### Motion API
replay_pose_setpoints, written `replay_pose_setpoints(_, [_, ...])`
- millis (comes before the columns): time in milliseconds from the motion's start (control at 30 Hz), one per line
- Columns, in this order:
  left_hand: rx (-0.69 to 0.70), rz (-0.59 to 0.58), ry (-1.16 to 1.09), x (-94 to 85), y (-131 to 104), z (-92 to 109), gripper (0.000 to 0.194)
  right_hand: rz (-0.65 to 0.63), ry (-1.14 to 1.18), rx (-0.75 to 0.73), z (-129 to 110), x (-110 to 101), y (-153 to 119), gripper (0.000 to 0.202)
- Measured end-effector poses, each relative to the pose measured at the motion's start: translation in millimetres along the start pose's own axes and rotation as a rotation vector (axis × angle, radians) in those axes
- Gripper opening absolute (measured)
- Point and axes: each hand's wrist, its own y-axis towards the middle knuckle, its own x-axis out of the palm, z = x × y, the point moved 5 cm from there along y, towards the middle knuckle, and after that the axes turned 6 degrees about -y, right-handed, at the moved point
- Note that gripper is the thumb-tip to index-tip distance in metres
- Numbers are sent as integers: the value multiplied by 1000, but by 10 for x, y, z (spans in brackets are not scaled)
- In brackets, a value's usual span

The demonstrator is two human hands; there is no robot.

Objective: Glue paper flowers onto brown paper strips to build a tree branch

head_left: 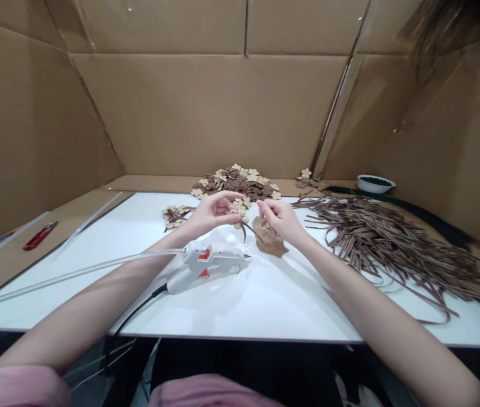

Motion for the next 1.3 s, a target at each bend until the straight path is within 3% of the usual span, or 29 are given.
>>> replay_pose_setpoints(67, [-11, 17, -11, -6, 2, -4, 53, 43, 88, -11, 15, -36, 6, 34])
replay_pose_setpoints(100, [-14, 23, -20, -10, 4, -7, 53, 37, 138, -33, 6, -42, 10, 43])
replay_pose_setpoints(167, [-8, 29, -42, -17, 9, -5, 51, -28, 185, -74, -31, -15, 12, 51])
replay_pose_setpoints(267, [6, 37, -77, -16, 12, 18, 47, -171, 128, -89, -101, 98, -11, 32])
replay_pose_setpoints(400, [20, 55, -91, 1, 11, 45, 40, -267, 120, -63, -164, 237, -60, 30])
replay_pose_setpoints(900, [74, -78, -47, 55, 31, -80, 23, -270, 219, -15, -59, 307, -74, 26])
replay_pose_setpoints(1300, [150, -15, 299, 52, -3, 34, 16, -207, 103, -9, -132, 218, -91, 23])
